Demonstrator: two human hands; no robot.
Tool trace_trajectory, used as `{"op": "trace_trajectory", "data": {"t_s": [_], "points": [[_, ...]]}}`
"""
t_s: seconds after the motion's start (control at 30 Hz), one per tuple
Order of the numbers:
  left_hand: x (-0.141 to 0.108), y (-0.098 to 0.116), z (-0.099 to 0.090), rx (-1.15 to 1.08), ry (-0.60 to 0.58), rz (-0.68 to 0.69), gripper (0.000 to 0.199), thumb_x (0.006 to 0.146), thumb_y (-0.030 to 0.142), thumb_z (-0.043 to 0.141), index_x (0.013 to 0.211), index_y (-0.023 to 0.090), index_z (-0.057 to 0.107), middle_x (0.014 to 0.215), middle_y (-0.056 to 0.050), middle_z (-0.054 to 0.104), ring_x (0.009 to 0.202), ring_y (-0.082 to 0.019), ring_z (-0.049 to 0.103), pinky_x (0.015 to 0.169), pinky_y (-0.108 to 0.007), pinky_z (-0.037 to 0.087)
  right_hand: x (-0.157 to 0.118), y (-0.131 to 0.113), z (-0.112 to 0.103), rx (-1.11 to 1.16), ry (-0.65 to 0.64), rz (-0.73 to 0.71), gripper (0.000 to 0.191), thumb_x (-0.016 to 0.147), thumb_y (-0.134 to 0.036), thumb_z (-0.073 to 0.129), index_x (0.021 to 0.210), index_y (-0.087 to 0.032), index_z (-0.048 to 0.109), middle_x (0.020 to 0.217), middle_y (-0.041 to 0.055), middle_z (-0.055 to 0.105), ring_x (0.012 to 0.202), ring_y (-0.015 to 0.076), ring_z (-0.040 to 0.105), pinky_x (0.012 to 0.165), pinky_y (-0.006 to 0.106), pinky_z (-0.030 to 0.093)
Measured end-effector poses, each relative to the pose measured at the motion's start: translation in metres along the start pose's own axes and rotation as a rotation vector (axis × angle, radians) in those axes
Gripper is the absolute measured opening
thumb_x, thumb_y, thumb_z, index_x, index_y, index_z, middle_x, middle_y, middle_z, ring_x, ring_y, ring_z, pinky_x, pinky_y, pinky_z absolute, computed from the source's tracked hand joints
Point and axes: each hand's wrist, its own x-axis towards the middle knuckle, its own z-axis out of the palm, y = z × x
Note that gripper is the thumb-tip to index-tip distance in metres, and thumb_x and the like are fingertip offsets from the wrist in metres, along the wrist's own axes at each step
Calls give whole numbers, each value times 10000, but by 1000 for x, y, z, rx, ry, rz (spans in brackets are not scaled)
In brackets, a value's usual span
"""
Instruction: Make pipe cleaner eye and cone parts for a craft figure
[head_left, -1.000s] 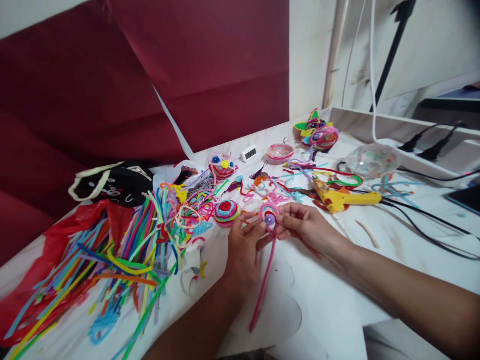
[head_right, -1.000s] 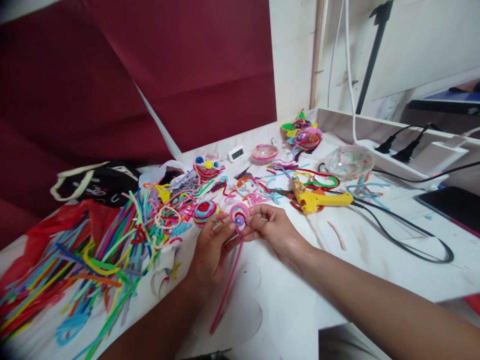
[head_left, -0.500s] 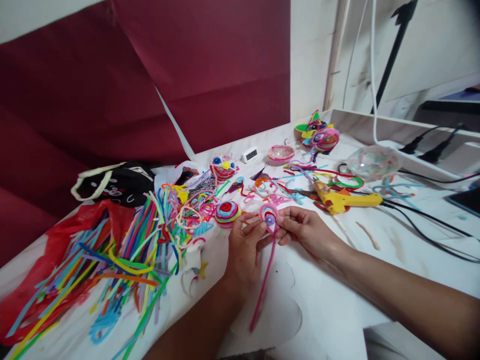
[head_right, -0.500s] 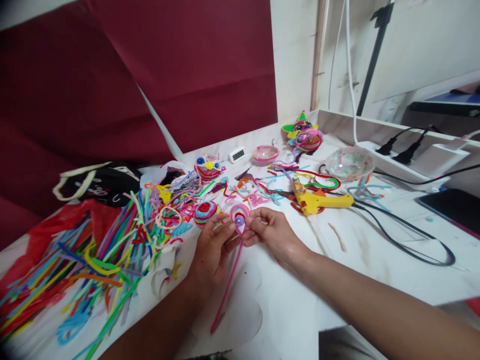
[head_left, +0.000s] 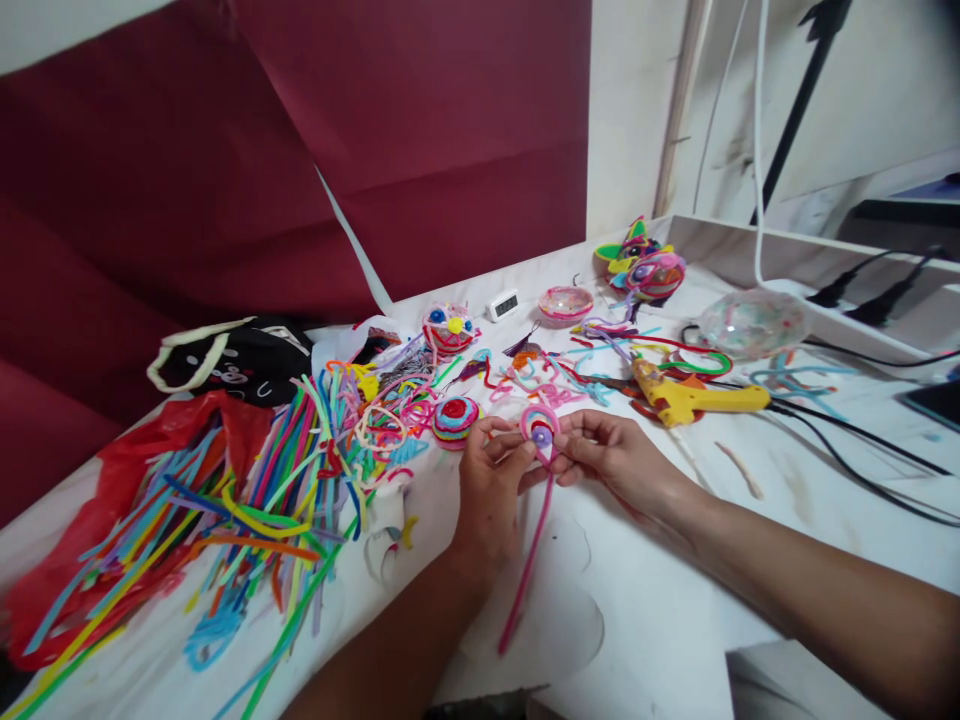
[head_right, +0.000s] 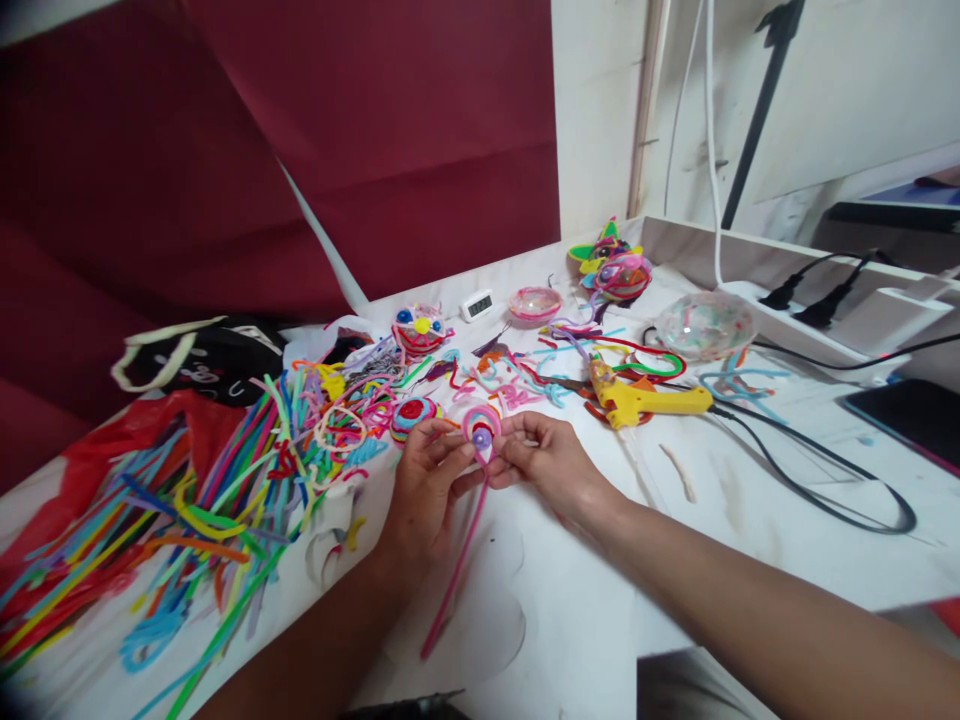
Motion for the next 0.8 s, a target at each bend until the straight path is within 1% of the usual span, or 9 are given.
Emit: {"op": "trace_trajectory", "data": {"t_s": [0.1, 0.17, 0.37, 0.5, 0.6, 0.67, 0.8], "points": [[1, -2, -1, 30, -20, -1, 138, 723, 164, 667, 803, 156, 556, 771, 15, 615, 696, -101, 616, 639, -242, 551, 0, 0, -1, -8, 10, -4, 285, 588, -214, 780, 757, -148, 560, 564, -2, 641, 518, 106, 601, 506, 210, 525], [2, -3, -2, 47, -31, -10, 111, 726, 173, 668, 809, 144, 601, 782, 4, 626, 703, -100, 616, 654, -242, 552, 0, 0, -1, -12, 13, -11, 289, 585, -214, 780, 753, -152, 554, 544, -17, 622, 506, 108, 596, 490, 211, 520], [5, -2, -4, 55, -65, -49, 155, 703, 182, 699, 842, 147, 639, 809, -5, 661, 715, -105, 620, 683, -259, 552, -1, 0, -1, -42, 30, -12, 281, 592, -228, 771, 752, -149, 554, 551, -9, 623, 502, 111, 592, 458, 206, 503], [4, 0, -2, 62, -53, -85, 241, 631, 132, 744, 837, 153, 621, 758, 8, 683, 643, -90, 618, 646, -228, 532, -1, 0, -2, -44, 40, -16, 276, 594, -222, 766, 754, -153, 552, 534, -23, 604, 507, 113, 589, 454, 205, 498], [3, 0, -1, 61, -65, -92, 279, 609, 117, 754, 842, 156, 605, 744, 0, 697, 635, -106, 631, 640, -234, 521, -1, 1, -3, -51, 32, -22, 249, 615, -230, 748, 750, -153, 552, 553, -5, 626, 496, 108, 581, 448, 203, 486], [3, 0, -1, 56, -83, -80, 290, 599, 112, 758, 841, 156, 604, 771, -5, 700, 662, -115, 638, 650, -235, 512, -1, 1, -3, -66, 34, -35, 224, 638, -239, 729, 749, -153, 555, 556, 3, 628, 490, 107, 573, 425, 196, 461], [4, -1, -2, 55, -92, -47, 336, 551, 88, 779, 825, 164, 600, 812, 3, 691, 716, -122, 641, 668, -223, 488, -1, 0, -4, -93, 48, -54, 218, 650, -263, 719, 749, -154, 557, 520, -12, 596, 459, 94, 527, 376, 176, 390]]}}
